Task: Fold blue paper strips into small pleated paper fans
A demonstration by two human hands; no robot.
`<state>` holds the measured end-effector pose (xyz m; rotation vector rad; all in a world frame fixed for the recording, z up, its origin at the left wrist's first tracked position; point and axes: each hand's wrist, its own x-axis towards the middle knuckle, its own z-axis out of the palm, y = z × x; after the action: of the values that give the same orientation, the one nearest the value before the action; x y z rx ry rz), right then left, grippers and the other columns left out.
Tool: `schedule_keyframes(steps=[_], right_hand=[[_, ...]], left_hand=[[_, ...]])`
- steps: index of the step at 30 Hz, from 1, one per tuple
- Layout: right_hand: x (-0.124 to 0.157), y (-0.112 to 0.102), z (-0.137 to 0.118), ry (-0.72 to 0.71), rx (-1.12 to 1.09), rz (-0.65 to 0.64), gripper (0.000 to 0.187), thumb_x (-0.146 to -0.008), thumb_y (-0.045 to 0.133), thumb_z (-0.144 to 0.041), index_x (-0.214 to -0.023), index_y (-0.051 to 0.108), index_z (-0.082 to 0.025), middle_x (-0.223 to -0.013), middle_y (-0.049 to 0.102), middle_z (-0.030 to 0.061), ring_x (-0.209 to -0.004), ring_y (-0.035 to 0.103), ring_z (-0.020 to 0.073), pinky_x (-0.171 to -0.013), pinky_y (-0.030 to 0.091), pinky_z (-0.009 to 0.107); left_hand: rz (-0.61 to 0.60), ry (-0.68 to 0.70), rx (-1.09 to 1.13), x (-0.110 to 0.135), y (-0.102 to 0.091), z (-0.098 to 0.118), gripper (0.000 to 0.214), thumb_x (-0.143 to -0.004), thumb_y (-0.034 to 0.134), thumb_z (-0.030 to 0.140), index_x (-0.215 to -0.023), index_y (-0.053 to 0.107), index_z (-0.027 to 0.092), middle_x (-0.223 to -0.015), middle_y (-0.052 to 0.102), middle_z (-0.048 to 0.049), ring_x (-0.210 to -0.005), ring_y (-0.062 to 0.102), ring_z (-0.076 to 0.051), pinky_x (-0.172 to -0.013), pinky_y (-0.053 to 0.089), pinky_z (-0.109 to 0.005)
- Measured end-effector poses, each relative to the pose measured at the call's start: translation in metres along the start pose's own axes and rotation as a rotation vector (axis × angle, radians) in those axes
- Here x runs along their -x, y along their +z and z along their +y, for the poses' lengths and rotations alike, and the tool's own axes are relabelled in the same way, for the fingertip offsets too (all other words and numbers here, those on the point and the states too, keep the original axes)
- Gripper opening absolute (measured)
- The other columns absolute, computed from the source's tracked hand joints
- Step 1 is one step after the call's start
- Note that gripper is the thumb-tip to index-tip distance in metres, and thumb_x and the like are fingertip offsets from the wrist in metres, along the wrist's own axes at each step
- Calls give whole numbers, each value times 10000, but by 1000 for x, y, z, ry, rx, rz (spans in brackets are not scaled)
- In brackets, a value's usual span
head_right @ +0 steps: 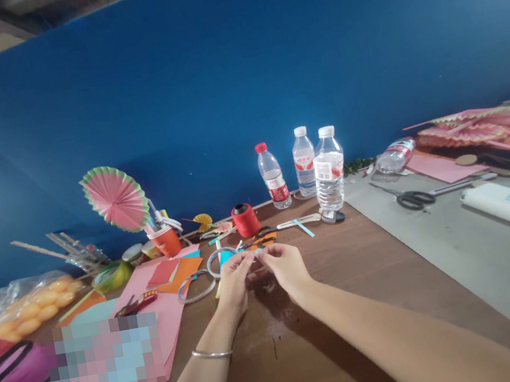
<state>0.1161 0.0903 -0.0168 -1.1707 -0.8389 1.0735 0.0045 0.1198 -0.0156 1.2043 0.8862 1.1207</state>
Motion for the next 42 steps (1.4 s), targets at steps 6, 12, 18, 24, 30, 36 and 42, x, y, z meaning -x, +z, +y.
schedule_keyframes(steps=[6,12,18,24,30,36,42], right_hand=[[0,1,0,-24,62,-19,166,-613,620,-316,-572,588,-158,-514,559,-20,-491,479,108,-504,356,235],[-1,0,2,-18,78,-59,197,-591,653,-309,-690,620,-142,-654,641,48,-615,577,171,-594,431,284],[0,0,-3,-13,117,-10,140,-562,645,-251,-645,614,-144,-618,627,21,-582,556,143,-561,418,249],[-2,-1,1,-17,127,-6,128,-572,636,-262,-625,599,-151,-577,594,-6,-533,514,116,-521,380,228],[-3,-1,0,-12,82,-29,133,-579,635,-267,-604,579,-149,-532,563,-16,-496,476,103,-494,351,222],[-2,0,-2,-13,96,-27,111,-592,617,-249,-605,580,-145,-514,546,-25,-495,457,94,-486,331,211],[-3,-1,2,-28,113,-23,96,-593,605,-238,-610,579,-147,-536,554,-20,-514,469,100,-498,343,214]], left_hand=[[110,34,-68,-4,-3,-4,167,-616,674,298,-646,653,135,-610,633,-18,-599,591,-144,-611,476,-260],[205,25,-35,-6,-4,-5,194,-611,669,322,-585,630,134,-554,601,1,-540,560,-111,-562,448,-225],[191,-43,18,-4,-1,-4,222,-606,677,342,-584,614,131,-545,599,-1,-515,560,-106,-577,463,-247],[204,-45,17,-5,-2,-5,230,-600,684,348,-599,621,127,-532,589,6,-513,557,-102,-571,464,-241],[207,-34,0,-5,-2,-8,235,-603,683,352,-613,632,123,-541,593,3,-511,550,-94,-570,461,-234],[212,-27,-22,-5,-1,-8,233,-612,678,352,-613,632,124,-543,595,2,-511,543,-89,-564,453,-224],[210,-24,-37,-5,-2,-8,232,-620,671,354,-621,632,125,-549,597,0,-510,537,-89,-556,447,-224]])
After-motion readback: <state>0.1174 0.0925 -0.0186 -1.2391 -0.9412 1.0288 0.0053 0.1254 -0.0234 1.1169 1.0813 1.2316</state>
